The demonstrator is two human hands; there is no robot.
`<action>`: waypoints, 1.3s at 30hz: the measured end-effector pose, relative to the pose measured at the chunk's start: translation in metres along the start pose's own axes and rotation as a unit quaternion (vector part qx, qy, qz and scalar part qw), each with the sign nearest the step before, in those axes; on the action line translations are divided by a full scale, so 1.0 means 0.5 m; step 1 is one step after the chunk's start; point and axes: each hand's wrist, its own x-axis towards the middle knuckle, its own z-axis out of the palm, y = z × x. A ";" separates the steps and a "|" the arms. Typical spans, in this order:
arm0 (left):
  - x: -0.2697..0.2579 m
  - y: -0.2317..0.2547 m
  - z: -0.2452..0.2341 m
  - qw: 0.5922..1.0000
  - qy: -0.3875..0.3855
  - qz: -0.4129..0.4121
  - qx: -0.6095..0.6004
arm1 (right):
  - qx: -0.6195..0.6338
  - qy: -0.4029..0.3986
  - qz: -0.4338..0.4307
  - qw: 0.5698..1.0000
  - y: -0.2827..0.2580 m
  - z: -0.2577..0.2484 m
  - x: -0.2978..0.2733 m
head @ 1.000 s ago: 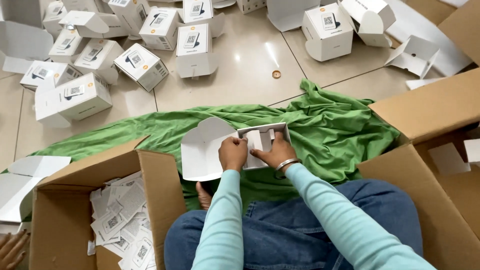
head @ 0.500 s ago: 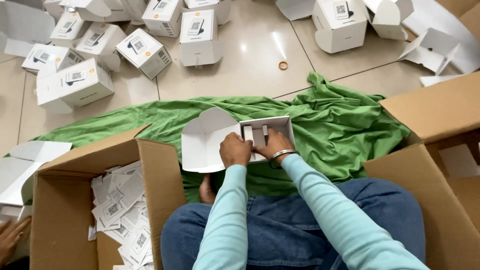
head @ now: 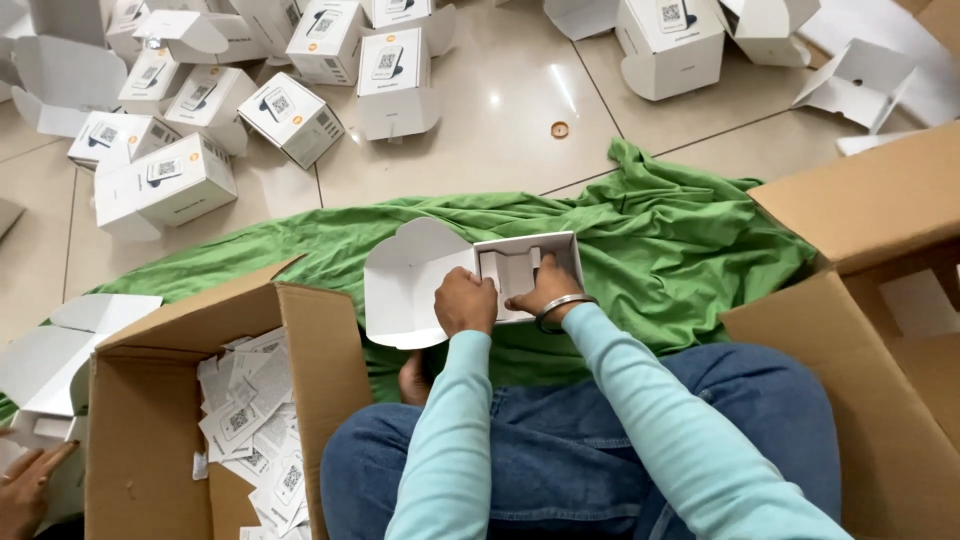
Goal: The person folds cardboard box inserts and places them into outer boxes with instruction slips.
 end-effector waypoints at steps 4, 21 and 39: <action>-0.039 0.019 0.007 0.997 0.039 0.044 -0.040 | 0.015 0.140 -0.139 0.980 0.051 -0.023 -0.031; -0.562 0.593 0.134 0.808 -0.234 0.503 -0.200 | 0.066 0.470 0.025 0.880 0.667 -0.572 -0.365; -0.596 0.589 0.363 0.796 -0.339 0.482 0.138 | -0.244 0.262 0.178 0.916 0.753 -0.489 -0.301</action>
